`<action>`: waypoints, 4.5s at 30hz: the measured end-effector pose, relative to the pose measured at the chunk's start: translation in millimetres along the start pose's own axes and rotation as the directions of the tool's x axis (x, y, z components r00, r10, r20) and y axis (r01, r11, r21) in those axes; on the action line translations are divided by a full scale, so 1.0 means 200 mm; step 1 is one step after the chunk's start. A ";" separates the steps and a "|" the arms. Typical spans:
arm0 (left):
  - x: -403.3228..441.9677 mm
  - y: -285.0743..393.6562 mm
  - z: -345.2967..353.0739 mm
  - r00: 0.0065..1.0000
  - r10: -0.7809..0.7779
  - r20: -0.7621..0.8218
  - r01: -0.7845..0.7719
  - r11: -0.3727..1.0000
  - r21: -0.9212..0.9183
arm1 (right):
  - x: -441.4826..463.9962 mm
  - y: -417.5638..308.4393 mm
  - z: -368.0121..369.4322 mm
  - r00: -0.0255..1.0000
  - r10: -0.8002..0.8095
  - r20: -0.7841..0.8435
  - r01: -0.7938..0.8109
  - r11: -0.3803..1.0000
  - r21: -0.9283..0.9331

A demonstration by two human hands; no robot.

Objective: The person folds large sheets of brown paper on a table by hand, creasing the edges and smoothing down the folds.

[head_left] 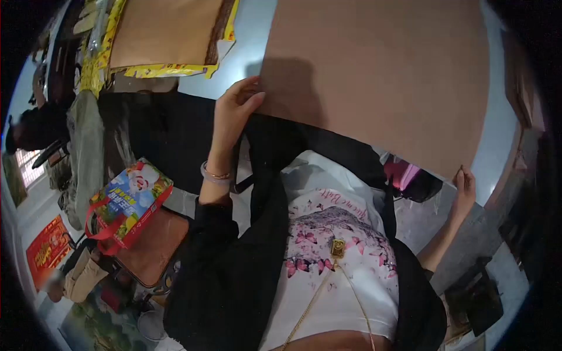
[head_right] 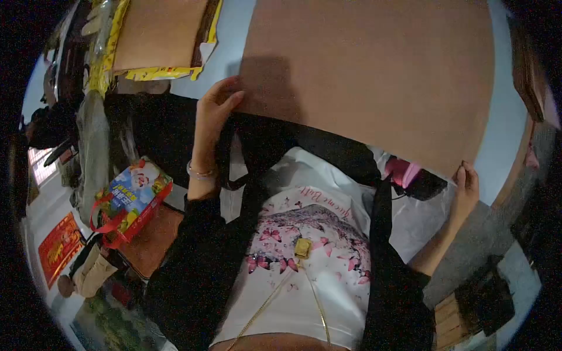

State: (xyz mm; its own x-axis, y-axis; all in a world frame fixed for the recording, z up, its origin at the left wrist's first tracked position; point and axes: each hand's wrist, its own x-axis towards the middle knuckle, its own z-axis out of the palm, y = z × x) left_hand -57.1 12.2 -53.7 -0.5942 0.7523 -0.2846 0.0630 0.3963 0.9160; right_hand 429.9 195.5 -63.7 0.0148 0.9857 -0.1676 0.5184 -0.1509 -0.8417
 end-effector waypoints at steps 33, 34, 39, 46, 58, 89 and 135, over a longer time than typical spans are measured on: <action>0.02 0.06 0.02 0.982 0.180 0.056 -0.186 0.882 0.433 | -0.02 -0.07 0.04 0.992 0.087 -0.089 -0.097 0.988 -0.118; 0.02 0.05 0.01 0.983 0.177 0.050 -0.179 0.862 0.474 | -0.02 -0.07 0.05 0.992 0.077 -0.098 -0.089 0.987 -0.130; 0.02 0.04 0.01 0.983 0.179 0.029 -0.166 0.826 0.538 | -0.01 -0.04 0.05 0.995 0.050 -0.091 -0.060 0.993 -0.101; 0.01 0.07 0.05 0.849 0.517 0.110 -0.375 0.443 0.814 | -0.02 -0.04 0.05 0.987 -0.104 -0.123 0.062 0.950 -0.307; 0.04 0.29 0.68 0.252 0.494 0.832 -0.952 0.283 0.120 | 0.01 -0.03 0.03 0.993 -0.093 -0.072 0.061 0.933 -0.354; 0.13 0.29 0.67 0.629 0.234 0.742 -0.460 0.881 0.112 | -0.20 -0.28 0.17 0.622 -0.730 0.285 0.783 0.589 -0.201; -0.04 0.22 0.64 0.456 0.457 0.764 -0.813 0.563 0.149 | -0.19 -0.24 0.15 0.584 -0.709 0.396 0.808 0.462 -0.365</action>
State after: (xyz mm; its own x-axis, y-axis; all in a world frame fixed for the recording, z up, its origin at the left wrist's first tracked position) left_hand 53.6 91.7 -47.0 0.3706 0.9260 0.0723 0.6376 -0.3103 0.7051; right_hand 378.1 162.1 -32.5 -0.6976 0.6528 0.2952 0.5636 0.7544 -0.3366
